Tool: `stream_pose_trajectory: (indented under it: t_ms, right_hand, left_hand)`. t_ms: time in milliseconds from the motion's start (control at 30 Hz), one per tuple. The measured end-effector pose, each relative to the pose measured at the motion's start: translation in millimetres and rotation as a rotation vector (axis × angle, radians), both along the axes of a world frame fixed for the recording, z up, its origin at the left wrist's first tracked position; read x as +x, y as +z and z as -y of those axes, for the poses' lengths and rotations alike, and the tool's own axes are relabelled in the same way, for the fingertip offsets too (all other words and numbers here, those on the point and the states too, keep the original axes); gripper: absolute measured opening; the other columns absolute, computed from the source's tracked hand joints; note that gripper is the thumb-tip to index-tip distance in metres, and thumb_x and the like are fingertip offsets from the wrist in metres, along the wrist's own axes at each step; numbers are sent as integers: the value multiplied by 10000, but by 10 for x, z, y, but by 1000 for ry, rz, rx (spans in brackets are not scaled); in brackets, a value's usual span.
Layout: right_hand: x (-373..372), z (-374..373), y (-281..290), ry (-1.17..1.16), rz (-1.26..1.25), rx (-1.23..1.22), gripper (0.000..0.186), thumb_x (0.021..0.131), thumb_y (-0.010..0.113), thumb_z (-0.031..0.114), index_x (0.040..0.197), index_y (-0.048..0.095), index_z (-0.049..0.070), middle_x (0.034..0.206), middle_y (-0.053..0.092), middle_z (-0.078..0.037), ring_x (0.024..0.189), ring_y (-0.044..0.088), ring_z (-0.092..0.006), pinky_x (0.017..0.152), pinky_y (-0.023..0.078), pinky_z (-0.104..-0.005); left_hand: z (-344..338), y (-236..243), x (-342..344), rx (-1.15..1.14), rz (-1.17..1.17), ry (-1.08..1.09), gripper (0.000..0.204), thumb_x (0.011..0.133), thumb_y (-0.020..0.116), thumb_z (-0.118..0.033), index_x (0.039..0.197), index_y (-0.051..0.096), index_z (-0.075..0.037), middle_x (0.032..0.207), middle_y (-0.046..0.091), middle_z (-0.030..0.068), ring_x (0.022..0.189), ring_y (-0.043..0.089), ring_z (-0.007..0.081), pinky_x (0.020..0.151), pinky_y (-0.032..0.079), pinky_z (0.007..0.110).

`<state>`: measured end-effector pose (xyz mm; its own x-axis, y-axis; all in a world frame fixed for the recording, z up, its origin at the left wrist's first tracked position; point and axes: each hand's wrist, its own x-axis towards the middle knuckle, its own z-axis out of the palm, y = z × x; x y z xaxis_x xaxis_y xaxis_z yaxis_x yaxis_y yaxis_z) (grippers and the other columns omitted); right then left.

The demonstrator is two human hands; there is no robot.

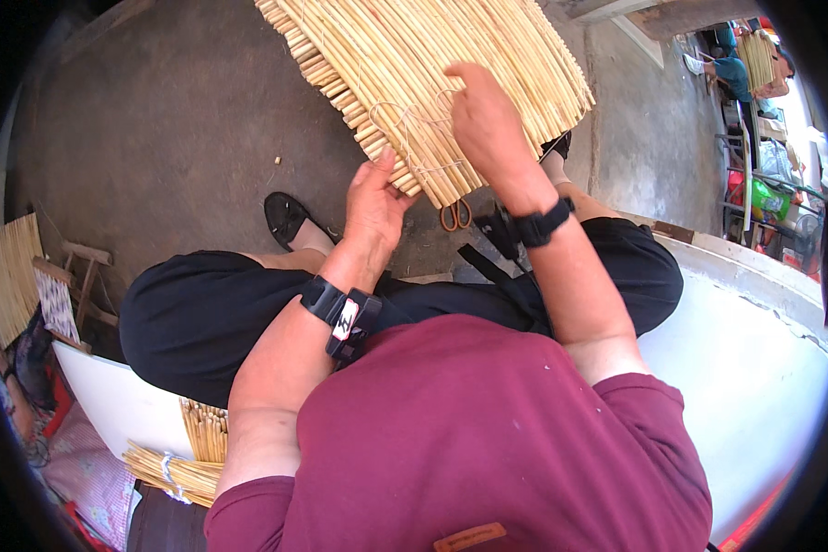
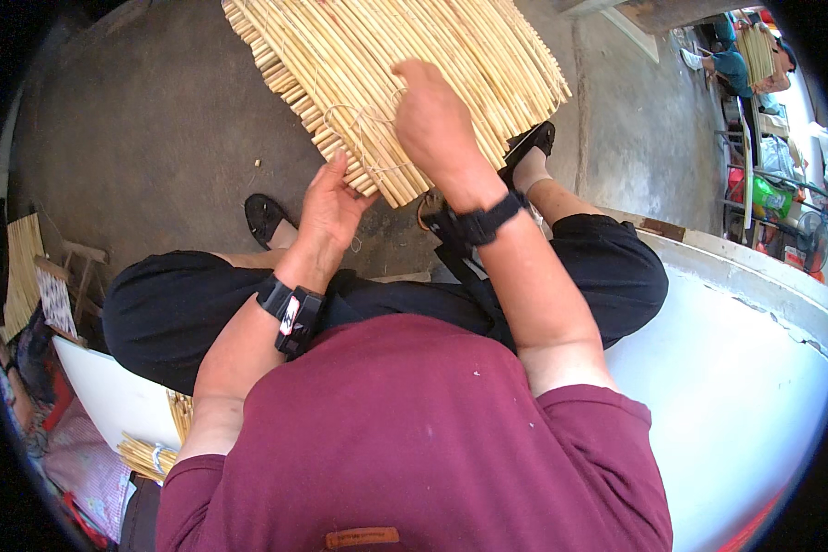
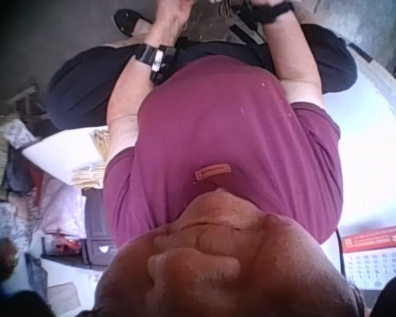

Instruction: The person weaves together thin wooden slats using white cord, pulling the cord through and tying it to secure the pieces into a mat.

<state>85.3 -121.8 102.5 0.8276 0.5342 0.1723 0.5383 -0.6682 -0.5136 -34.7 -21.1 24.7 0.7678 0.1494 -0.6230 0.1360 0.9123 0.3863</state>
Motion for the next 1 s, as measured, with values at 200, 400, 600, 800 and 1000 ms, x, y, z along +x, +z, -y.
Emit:
stream_pose_trajectory:
  t_ms: [200,400,600,800,1000]
  right_hand:
    - [-475,557,-363,-49,109,-135,342,763,524,24,1103,558,13,1215,540,-208,1137,493,-378,939,393,-465]
    - [-707,605,-54,3,197,-118,364,759,578,86,1121,568,57,1249,532,-155,1210,443,-317,985,339,-453]
    - [-820,702,597,44,245,105,373,752,617,95,1120,567,60,1245,532,-162,1193,460,-307,996,336,-431]
    - [-738,682,1092,88,-483,755,477,829,640,138,1265,481,25,1265,533,-145,1230,471,-293,972,421,-425]
    - [-476,901,1061,448,-863,1655,501,903,584,379,1259,467,47,1252,547,-137,1152,530,-280,1008,381,-480]
  left_hand:
    - [103,-155,121,-85,110,-10,521,838,696,-173,1289,461,-57,1216,573,92,1128,549,247,969,451,467]
    - [86,92,215,102,249,96,471,810,631,11,1254,476,6,1163,594,120,1041,602,243,908,503,364]
    - [-16,890,166,313,424,113,485,799,619,11,1260,469,23,1179,586,131,1045,596,234,919,493,353]
    - [-346,1973,149,1277,481,129,265,793,692,-37,1044,634,26,961,689,104,834,673,194,733,520,305]
    - [-127,1874,183,2577,592,262,324,745,629,4,1059,670,-67,1026,663,146,968,643,286,856,502,373]
